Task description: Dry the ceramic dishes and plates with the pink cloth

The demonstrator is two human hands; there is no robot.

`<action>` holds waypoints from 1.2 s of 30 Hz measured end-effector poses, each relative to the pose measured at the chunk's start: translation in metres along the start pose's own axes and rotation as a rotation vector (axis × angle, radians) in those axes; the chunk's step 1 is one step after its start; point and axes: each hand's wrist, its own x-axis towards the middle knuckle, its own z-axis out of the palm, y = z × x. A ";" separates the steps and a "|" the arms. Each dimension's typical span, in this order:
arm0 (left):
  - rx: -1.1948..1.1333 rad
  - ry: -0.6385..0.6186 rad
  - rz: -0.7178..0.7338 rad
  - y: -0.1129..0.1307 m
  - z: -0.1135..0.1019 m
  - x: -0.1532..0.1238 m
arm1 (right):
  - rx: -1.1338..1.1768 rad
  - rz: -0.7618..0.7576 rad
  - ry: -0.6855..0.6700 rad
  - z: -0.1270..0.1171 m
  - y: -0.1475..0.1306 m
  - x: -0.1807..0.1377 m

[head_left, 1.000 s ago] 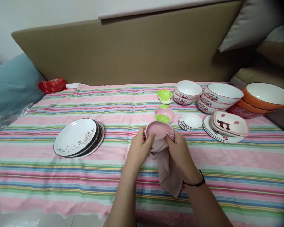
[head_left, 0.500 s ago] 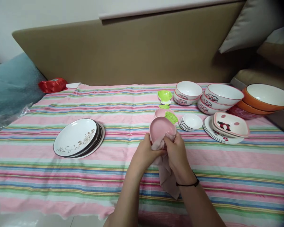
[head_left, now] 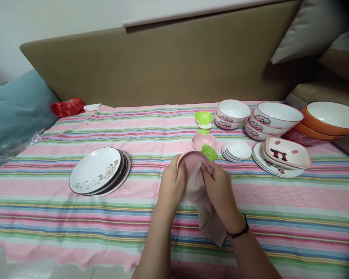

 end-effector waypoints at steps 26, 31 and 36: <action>-0.077 -0.035 -0.233 0.000 0.029 -0.007 | 0.085 0.104 0.053 -0.014 0.019 0.013; -0.097 -0.067 -0.250 0.005 0.026 -0.008 | -0.102 0.044 0.081 -0.015 0.008 0.013; -0.102 -0.044 -0.303 0.008 0.021 -0.008 | -0.003 -0.011 -0.011 -0.008 0.013 0.009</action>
